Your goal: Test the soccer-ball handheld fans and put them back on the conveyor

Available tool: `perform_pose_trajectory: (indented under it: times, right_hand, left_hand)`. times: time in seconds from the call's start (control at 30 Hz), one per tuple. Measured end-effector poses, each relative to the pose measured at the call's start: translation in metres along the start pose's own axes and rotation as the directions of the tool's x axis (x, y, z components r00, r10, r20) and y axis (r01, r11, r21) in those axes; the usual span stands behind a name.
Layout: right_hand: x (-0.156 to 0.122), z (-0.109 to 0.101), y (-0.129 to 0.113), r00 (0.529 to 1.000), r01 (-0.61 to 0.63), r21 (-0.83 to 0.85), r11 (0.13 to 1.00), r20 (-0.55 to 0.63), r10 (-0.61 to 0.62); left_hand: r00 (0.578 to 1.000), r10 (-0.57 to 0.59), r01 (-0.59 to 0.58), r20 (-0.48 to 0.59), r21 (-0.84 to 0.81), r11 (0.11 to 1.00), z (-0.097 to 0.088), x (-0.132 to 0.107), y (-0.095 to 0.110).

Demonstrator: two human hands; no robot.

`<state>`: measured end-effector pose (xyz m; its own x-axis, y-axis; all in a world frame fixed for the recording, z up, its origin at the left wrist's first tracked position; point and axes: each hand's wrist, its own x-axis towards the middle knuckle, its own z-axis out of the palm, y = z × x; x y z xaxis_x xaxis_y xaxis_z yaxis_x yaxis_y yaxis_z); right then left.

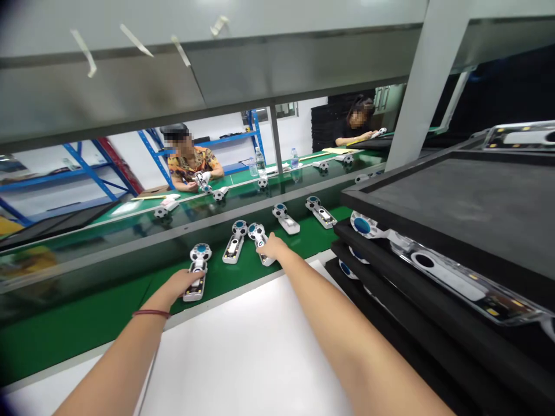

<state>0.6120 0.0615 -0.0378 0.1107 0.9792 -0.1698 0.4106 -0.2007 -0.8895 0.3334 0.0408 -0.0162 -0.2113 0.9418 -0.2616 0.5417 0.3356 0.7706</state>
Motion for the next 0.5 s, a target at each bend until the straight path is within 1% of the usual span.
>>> perform_pose_trajectory:
  times: [0.07, 0.17, 0.23, 0.3, 0.33, 0.4, 0.43, 0.47, 0.5]
  right_hand:
    - [-0.009, 0.000, -0.007, 0.998, -0.013, 0.101, 0.995, 0.069, 0.006]
    - [-0.032, -0.002, -0.016, 0.982, 0.018, 0.309, 0.951, 0.173, -0.075]
    - [-0.050, -0.003, -0.023, 0.962, 0.052, 0.447, 0.893, 0.216, -0.165]
    - [-0.067, -0.006, -0.032, 0.934, 0.067, 0.549, 0.833, 0.260, -0.246]
    - [-0.073, -0.007, -0.038, 0.911, 0.058, 0.608, 0.792, 0.291, -0.291]
    - [-0.085, -0.009, -0.051, 0.864, -0.007, 0.724, 0.690, 0.352, -0.361]
    - [-0.090, -0.008, -0.057, 0.846, -0.057, 0.764, 0.643, 0.379, -0.375]
    - [-0.095, -0.006, -0.062, 0.839, -0.104, 0.783, 0.613, 0.400, -0.369]
    - [-0.100, -0.002, -0.065, 0.846, -0.129, 0.785, 0.606, 0.406, -0.346]
  left_hand:
    - [0.998, -0.006, 0.014, 0.060, -0.124, 0.992, 0.007, -0.009, 0.005]
    - [0.992, 0.049, -0.004, 0.113, -0.371, 0.929, 0.007, -0.035, 0.015]
    - [0.989, 0.105, -0.035, 0.106, -0.518, 0.855, 0.003, -0.057, 0.022]
    - [0.981, 0.158, -0.045, 0.111, -0.663, 0.747, -0.002, -0.080, 0.031]
    - [0.977, 0.174, -0.033, 0.119, -0.726, 0.687, -0.004, -0.091, 0.036]
    - [0.977, 0.167, 0.007, 0.129, -0.811, 0.584, -0.005, -0.108, 0.046]
    - [0.981, 0.148, 0.023, 0.126, -0.832, 0.554, -0.004, -0.114, 0.049]
    - [0.986, 0.123, 0.030, 0.116, -0.838, 0.544, -0.002, -0.118, 0.052]
    - [0.991, 0.100, 0.025, 0.094, -0.838, 0.545, 0.001, -0.121, 0.052]
